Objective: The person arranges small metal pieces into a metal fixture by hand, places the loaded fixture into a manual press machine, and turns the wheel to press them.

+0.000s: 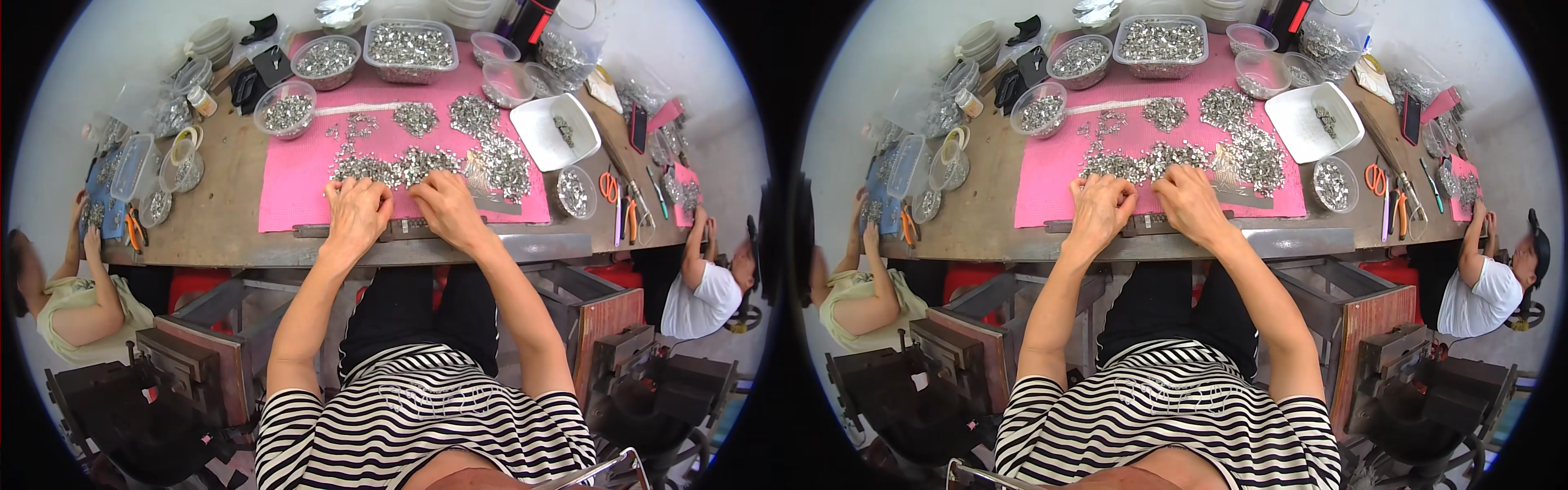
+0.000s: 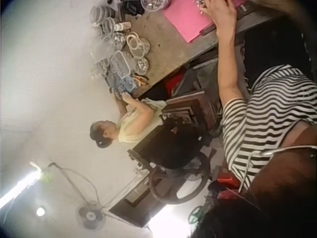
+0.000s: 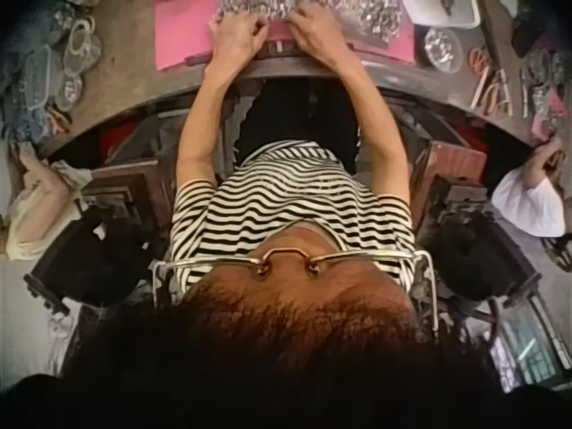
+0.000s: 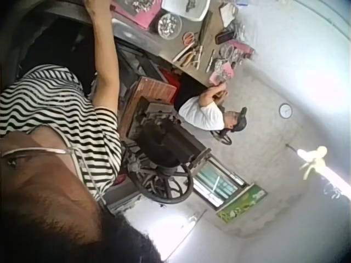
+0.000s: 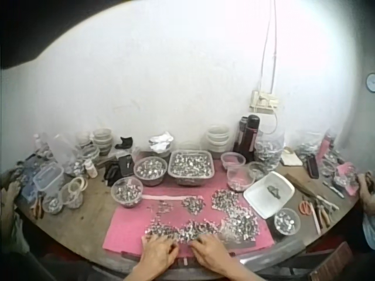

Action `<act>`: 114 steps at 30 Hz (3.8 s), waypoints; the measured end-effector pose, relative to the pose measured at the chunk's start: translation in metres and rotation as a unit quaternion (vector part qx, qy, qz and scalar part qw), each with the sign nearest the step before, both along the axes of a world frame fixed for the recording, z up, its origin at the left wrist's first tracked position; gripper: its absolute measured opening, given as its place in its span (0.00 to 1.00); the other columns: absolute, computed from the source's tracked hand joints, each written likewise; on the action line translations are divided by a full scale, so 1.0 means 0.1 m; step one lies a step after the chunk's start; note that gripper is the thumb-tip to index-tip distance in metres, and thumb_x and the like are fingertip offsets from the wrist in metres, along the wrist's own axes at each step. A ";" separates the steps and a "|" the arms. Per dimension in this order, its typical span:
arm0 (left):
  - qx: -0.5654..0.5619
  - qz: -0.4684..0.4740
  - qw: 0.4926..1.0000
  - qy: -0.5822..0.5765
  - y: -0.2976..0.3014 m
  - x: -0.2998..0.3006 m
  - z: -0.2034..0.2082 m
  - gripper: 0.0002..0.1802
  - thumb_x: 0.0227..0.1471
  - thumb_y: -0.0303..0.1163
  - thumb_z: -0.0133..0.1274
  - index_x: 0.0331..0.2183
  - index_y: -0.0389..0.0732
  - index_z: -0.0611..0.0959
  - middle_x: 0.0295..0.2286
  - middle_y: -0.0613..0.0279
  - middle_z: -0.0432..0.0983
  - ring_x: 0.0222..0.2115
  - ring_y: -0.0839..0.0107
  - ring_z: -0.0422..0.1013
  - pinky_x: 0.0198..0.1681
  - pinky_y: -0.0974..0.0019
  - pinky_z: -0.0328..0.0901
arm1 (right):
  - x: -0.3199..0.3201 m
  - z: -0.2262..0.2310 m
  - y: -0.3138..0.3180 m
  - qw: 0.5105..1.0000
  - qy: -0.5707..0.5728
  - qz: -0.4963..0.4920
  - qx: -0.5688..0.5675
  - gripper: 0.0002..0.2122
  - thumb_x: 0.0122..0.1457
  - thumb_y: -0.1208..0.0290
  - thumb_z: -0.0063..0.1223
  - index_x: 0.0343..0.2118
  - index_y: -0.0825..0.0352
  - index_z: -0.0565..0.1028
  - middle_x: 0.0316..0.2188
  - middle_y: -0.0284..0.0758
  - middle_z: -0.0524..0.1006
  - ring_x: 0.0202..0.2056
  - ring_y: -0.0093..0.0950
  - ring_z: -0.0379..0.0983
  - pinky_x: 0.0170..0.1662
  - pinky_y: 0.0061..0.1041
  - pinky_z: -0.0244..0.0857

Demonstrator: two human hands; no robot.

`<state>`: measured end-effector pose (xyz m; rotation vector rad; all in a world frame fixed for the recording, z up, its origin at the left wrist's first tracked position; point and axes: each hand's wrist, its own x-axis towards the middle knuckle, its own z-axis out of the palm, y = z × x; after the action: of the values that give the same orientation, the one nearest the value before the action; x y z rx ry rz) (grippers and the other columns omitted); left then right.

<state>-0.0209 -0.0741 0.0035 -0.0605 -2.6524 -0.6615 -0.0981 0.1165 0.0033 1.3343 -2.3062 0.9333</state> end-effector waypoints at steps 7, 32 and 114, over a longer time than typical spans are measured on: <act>-0.018 -0.007 1.000 0.024 -0.02 0.01 -0.01 0.03 0.47 0.31 0.64 0.29 0.46 0.86 0.23 0.67 0.73 0.32 0.65 0.69 0.46 0.54 0.54 | -0.13 -0.03 -0.21 0.998 -0.013 0.009 0.065 0.03 0.56 0.76 0.58 0.34 0.63 0.80 0.30 0.35 0.72 0.38 0.34 0.71 0.43 0.34 0.60; 0.047 -0.111 0.990 0.071 0.21 0.10 0.05 0.04 0.49 0.26 0.62 0.30 0.43 0.82 0.27 0.65 0.74 0.34 0.65 0.71 0.51 0.55 0.56 | -0.14 0.03 0.13 0.995 -0.103 0.013 0.004 0.03 0.53 0.76 0.57 0.29 0.67 0.75 0.28 0.38 0.75 0.34 0.39 0.73 0.40 0.37 0.62; 0.071 -0.094 0.988 0.097 0.36 0.18 0.02 0.04 0.54 0.26 0.59 0.34 0.41 0.81 0.30 0.63 0.76 0.35 0.63 0.72 0.49 0.57 0.57 | -0.28 0.06 0.16 0.973 -0.175 0.131 0.069 0.04 0.51 0.78 0.60 0.31 0.69 0.80 0.28 0.40 0.80 0.30 0.40 0.78 0.33 0.36 0.70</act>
<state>-0.0028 -0.0378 0.0052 -0.3209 -2.4236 -0.8583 -0.1259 0.1321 0.0097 1.6800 -2.5345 1.1916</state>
